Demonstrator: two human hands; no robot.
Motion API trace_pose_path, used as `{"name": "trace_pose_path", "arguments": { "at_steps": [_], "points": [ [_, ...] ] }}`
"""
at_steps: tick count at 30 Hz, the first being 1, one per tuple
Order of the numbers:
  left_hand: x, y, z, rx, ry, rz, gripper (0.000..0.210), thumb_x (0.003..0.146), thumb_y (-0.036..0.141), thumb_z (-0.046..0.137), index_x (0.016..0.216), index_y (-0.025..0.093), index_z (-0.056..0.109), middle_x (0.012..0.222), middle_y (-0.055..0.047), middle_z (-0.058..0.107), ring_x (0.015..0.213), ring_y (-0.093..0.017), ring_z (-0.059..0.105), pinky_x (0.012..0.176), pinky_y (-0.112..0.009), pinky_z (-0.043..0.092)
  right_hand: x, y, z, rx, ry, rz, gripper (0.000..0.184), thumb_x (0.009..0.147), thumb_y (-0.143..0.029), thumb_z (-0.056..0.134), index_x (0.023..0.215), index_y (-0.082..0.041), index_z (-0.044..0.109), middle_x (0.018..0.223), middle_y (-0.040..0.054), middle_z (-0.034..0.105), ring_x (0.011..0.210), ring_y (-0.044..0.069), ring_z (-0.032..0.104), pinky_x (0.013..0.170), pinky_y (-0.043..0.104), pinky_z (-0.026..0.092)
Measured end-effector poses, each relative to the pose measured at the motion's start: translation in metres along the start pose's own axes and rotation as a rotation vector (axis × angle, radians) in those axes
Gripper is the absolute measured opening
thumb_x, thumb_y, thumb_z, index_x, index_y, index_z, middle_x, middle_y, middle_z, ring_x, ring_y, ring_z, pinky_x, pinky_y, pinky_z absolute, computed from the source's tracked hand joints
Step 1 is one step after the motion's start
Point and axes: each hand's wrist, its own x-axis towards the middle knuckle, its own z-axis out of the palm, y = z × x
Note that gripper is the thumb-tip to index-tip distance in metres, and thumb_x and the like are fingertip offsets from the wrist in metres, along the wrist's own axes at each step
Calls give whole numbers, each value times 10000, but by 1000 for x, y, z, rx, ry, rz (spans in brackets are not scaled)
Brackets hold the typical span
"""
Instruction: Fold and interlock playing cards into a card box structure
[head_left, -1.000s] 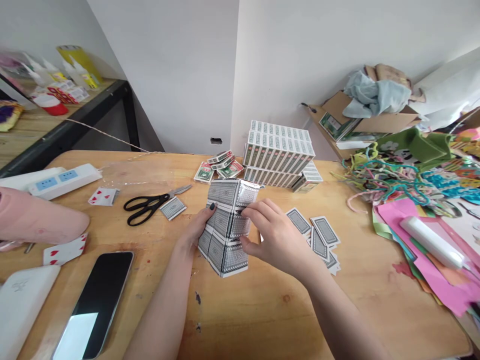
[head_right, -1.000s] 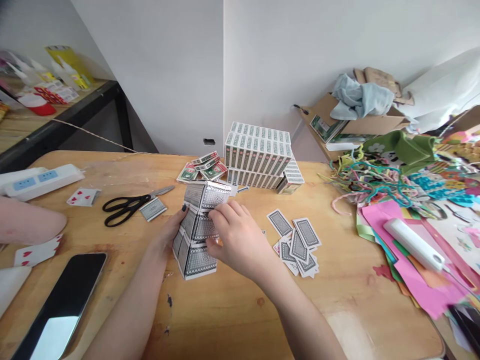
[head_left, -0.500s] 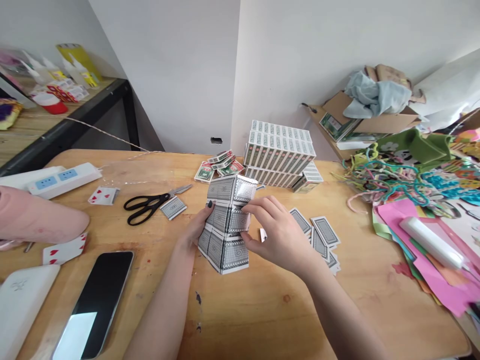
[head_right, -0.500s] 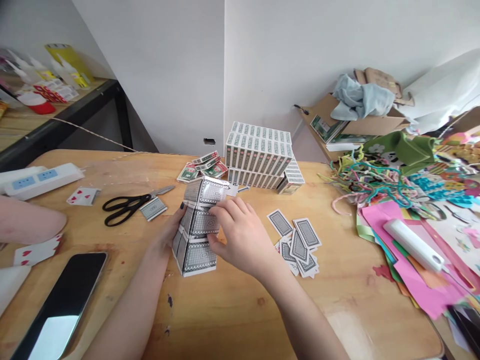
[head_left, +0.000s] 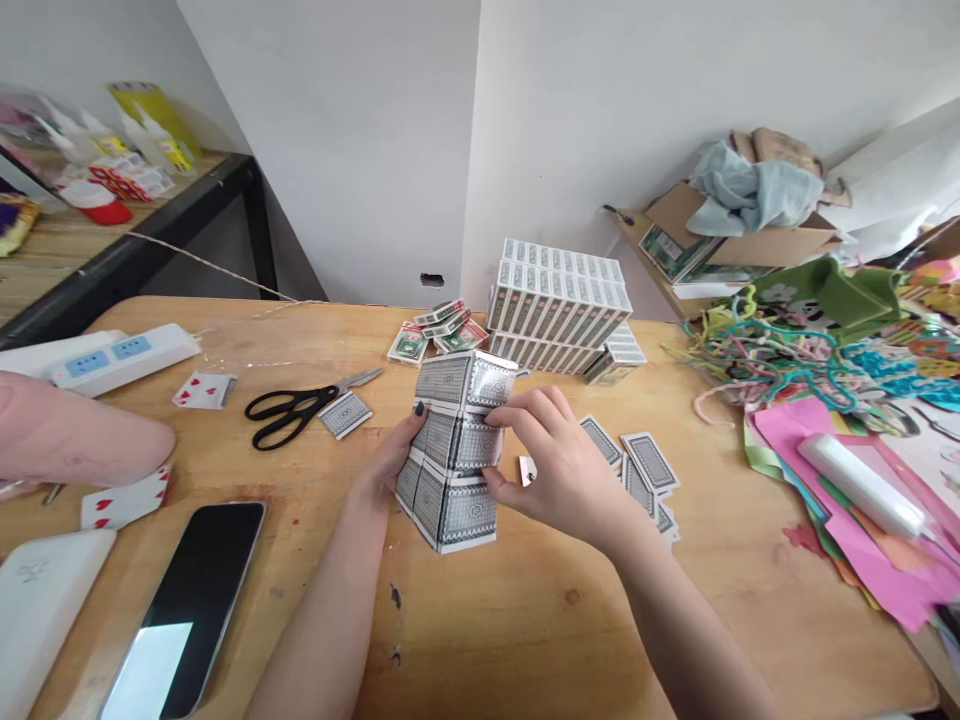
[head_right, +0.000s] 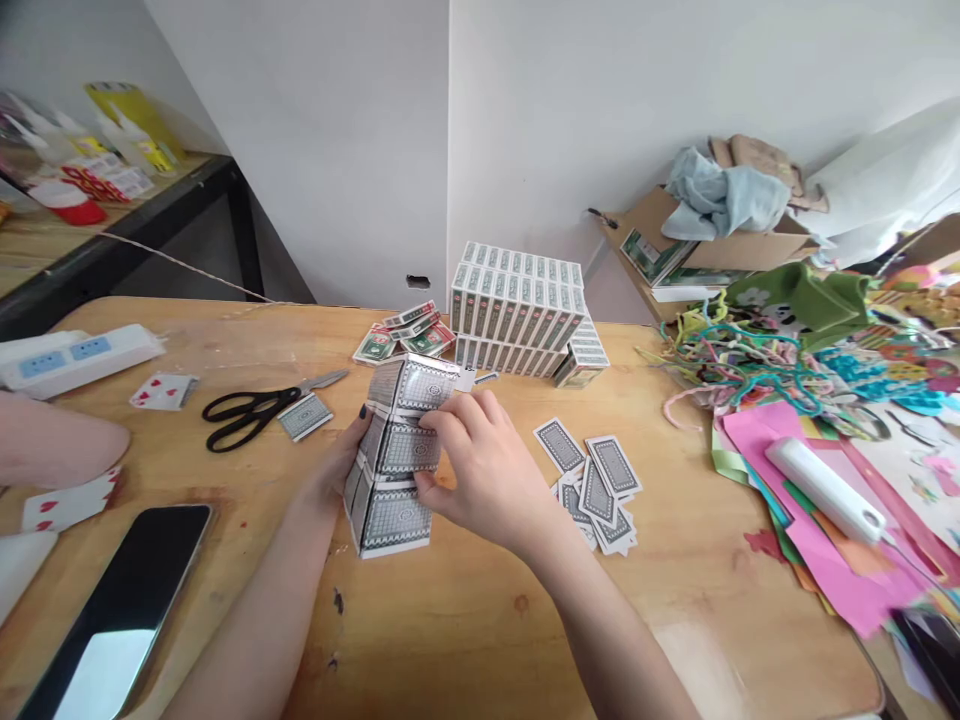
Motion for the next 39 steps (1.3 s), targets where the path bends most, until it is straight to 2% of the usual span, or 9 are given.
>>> {"name": "trace_pose_path", "arguments": {
  "at_steps": [3, 7, 10, 16, 21, 27, 31, 35, 39],
  "points": [
    [-1, 2, -2, -19, 14, -13, 309, 893, 387, 523, 947, 125, 677, 807, -82, 747, 818, -245, 709, 814, -362, 547, -1, 0, -4, -45, -13, 28, 347, 760, -252, 612, 1075, -108, 584, 1016, 128, 595, 941, 257, 510, 810, 415, 493],
    [-1, 4, -3, -48, 38, -21, 282, 923, 317, 480, 996, 114, 663, 841, -76, 749, 878, -236, 703, 875, -355, 526, 1, 1, -2, -50, -26, 21, 290, 763, -240, 601, 1024, -114, 604, 993, 115, 615, 918, 252, 531, 780, 395, 500],
    [-1, 4, -3, -71, 44, -23, 299, 930, 309, 471, 1063, 103, 642, 835, -68, 750, 819, -215, 708, 855, -340, 532, 4, 5, 3, -22, -6, 4, 261, 749, -217, 598, 986, -109, 610, 970, 111, 624, 896, 243, 543, 767, 386, 504],
    [-3, 1, 0, -97, 1, -61, 351, 906, 366, 507, 1077, 92, 644, 790, -81, 746, 657, -209, 698, 709, -331, 556, 6, 10, 6, 1, 48, -80, 257, 705, -219, 587, 917, -77, 608, 889, 124, 617, 804, 235, 551, 688, 380, 504],
    [-4, 2, 2, -103, -38, -87, 377, 917, 370, 483, 1123, 95, 637, 816, -92, 747, 732, -240, 708, 757, -361, 541, 7, 7, 4, -15, 31, -78, 250, 696, -236, 588, 899, -90, 599, 858, 114, 605, 802, 240, 553, 686, 382, 504],
    [-4, 3, -3, -124, -67, -89, 421, 914, 423, 468, 1148, 114, 631, 849, -112, 745, 767, -267, 709, 775, -399, 538, 6, 4, -2, -28, 13, -2, 374, 753, -330, 617, 1049, -107, 561, 1001, 124, 609, 895, 250, 577, 740, 387, 516],
    [-2, 3, -6, -129, -71, -93, 392, 916, 409, 465, 1067, 102, 658, 813, -121, 743, 727, -266, 707, 747, -400, 542, 6, 8, 2, -24, 32, -31, 347, 733, -308, 628, 1018, -123, 558, 990, 117, 621, 867, 239, 596, 719, 373, 525],
    [-4, 3, -3, -132, -88, -111, 376, 917, 402, 465, 1070, 113, 651, 870, -132, 742, 760, -271, 706, 745, -412, 542, 6, 14, 9, 5, 88, -60, 305, 704, -293, 624, 956, -137, 550, 917, 109, 624, 794, 219, 598, 669, 350, 530],
    [-10, 2, 3, -139, -108, -132, 437, 877, 478, 507, 1081, 119, 646, 907, -130, 739, 818, -295, 701, 773, -429, 543, 7, 17, 13, 23, 113, -80, 287, 701, -294, 606, 937, -145, 540, 869, 95, 623, 730, 199, 591, 622, 334, 526]
  ]
}}
